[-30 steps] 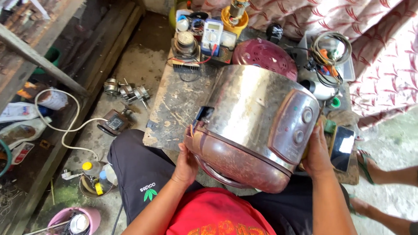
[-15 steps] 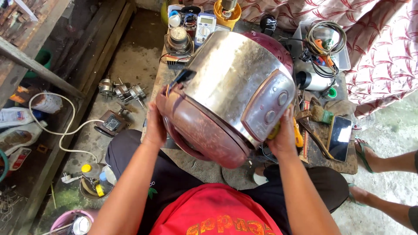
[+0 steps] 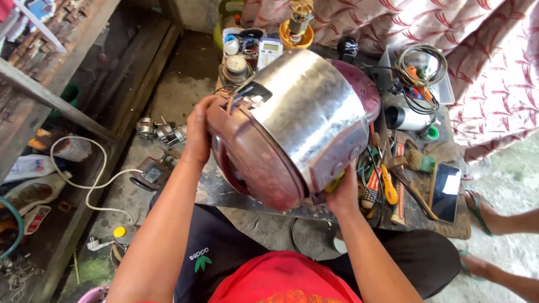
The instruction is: Repairing a rice cooker by securing internal wiring and reassembling the outer metal housing.
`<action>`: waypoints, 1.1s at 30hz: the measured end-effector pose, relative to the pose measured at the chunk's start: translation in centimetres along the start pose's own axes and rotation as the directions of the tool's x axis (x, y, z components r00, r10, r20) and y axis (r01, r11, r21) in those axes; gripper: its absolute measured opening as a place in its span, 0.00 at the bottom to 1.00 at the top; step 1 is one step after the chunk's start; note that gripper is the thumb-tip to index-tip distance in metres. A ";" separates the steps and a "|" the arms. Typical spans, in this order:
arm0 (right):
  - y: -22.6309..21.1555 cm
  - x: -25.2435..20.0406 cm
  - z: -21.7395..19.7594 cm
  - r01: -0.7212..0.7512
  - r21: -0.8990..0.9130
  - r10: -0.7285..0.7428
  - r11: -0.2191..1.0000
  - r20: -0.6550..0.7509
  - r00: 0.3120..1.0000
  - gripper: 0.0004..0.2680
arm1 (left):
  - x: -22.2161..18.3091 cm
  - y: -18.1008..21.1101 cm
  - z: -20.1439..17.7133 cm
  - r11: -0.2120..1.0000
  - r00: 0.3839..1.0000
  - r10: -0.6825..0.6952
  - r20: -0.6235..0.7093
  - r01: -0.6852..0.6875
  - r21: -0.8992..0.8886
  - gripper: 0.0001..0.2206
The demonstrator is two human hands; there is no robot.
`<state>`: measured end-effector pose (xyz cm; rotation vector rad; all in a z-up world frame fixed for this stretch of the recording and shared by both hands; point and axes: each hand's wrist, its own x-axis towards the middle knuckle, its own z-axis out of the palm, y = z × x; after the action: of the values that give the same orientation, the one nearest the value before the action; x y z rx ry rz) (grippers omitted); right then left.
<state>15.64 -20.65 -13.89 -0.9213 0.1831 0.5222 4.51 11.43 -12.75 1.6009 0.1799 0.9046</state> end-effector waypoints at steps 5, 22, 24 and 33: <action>0.4 1.3 -3.9 0.172 -0.144 -0.153 0.975 0.131 0.979 0.16 | -0.1 4.2 0.8 0.989 0.993 0.112 0.045 -0.116 0.095 0.26; -4.2 1.6 -6.1 0.446 -0.464 -0.418 0.765 0.168 0.892 0.08 | -1.5 10.8 3.5 0.916 0.965 0.233 0.118 -0.259 0.305 0.24; -5.6 0.9 -4.7 0.475 -0.471 -0.444 0.743 0.185 0.877 0.09 | -1.9 10.8 3.9 0.921 0.964 0.244 0.102 -0.264 0.286 0.24; -10.1 0.3 -0.3 0.559 -0.549 -0.467 0.621 0.314 0.827 0.09 | -5.0 12.5 5.9 0.887 0.949 0.313 0.041 -0.307 0.346 0.24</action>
<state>21.03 -25.76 -7.00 -1.5194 -0.4209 0.0830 0.29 0.78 -3.63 1.9913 0.0989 1.1824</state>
